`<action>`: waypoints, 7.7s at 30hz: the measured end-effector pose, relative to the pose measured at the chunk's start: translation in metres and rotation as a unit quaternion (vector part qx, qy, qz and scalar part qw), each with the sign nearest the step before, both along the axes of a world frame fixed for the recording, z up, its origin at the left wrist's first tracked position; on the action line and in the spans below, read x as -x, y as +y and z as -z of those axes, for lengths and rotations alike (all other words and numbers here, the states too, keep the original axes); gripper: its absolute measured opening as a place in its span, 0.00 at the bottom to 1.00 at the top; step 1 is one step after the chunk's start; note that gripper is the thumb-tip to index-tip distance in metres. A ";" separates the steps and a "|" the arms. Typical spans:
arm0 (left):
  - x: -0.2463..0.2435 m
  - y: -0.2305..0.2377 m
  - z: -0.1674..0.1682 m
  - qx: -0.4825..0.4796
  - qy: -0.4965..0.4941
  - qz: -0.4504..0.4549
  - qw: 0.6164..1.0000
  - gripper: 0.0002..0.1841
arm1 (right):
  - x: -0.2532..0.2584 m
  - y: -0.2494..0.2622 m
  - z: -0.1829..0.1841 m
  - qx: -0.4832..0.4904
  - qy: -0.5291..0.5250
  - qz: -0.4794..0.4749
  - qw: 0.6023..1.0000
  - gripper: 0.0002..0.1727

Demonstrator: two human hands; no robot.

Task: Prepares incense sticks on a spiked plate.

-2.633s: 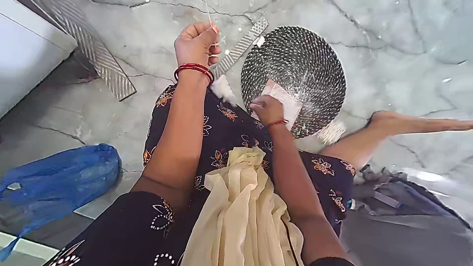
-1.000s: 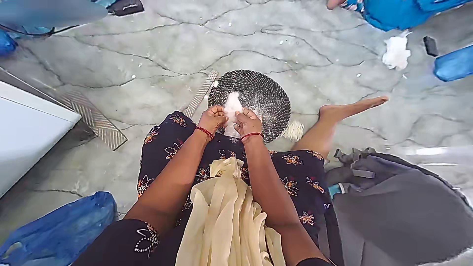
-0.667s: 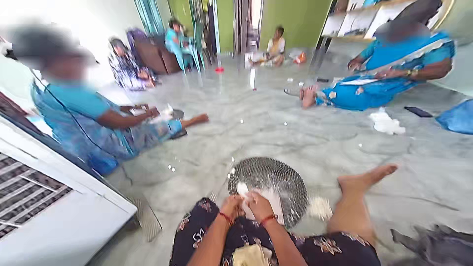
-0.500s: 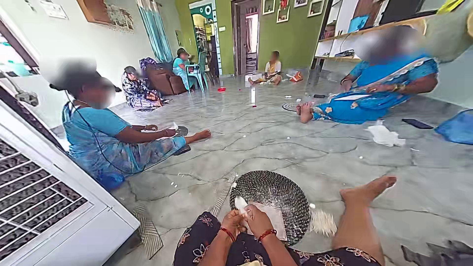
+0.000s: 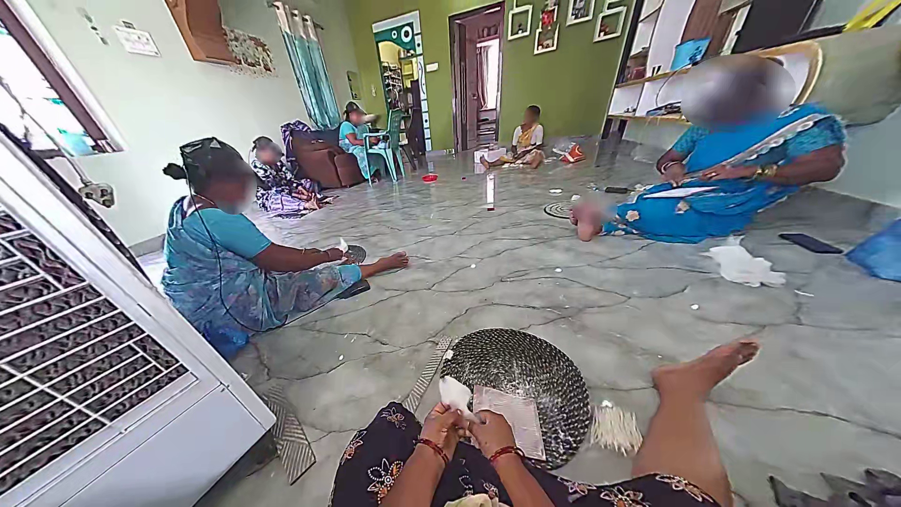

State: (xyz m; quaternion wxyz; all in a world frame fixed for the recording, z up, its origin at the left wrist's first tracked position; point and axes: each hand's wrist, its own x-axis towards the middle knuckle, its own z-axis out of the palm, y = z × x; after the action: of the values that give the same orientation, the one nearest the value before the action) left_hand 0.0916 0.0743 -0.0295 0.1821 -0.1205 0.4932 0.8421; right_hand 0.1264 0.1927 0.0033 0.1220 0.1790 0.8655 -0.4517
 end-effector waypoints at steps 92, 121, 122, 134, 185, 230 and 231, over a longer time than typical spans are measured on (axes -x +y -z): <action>0.017 0.039 0.028 0.080 0.002 0.283 0.956 0.05 | -0.032 0.064 0.032 0.211 0.059 0.212 0.952 0.27; 0.013 0.038 0.028 0.086 -0.056 0.236 0.966 0.03 | -0.034 0.064 0.033 0.196 0.033 0.244 0.949 0.07; 0.013 0.039 0.028 0.087 -0.056 0.236 0.966 0.03 | -0.034 0.064 0.032 0.196 0.032 0.245 0.949 0.08; 0.012 0.038 0.027 0.109 -0.049 0.266 0.957 0.05 | -0.034 0.064 0.033 0.175 0.030 0.253 0.951 0.08; 0.044 0.068 0.038 0.260 -0.142 0.143 0.944 0.14 | 0.031 0.096 0.075 -0.043 -0.082 0.108 0.990 0.16; 0.058 0.056 0.055 0.640 0.183 0.297 0.684 0.17 | 0.002 0.148 0.061 -0.062 -0.009 0.210 0.976 0.20; 0.058 0.056 0.056 0.641 0.187 0.300 0.682 0.17 | 0.004 0.148 0.061 -0.066 -0.010 0.206 0.976 0.20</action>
State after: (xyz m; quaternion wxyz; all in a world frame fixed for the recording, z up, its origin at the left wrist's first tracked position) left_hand 0.0337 0.1303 -0.0854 0.2073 0.1061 0.9458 0.2263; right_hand 0.1229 0.3407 -0.0573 0.0234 0.3656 0.8365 -0.4076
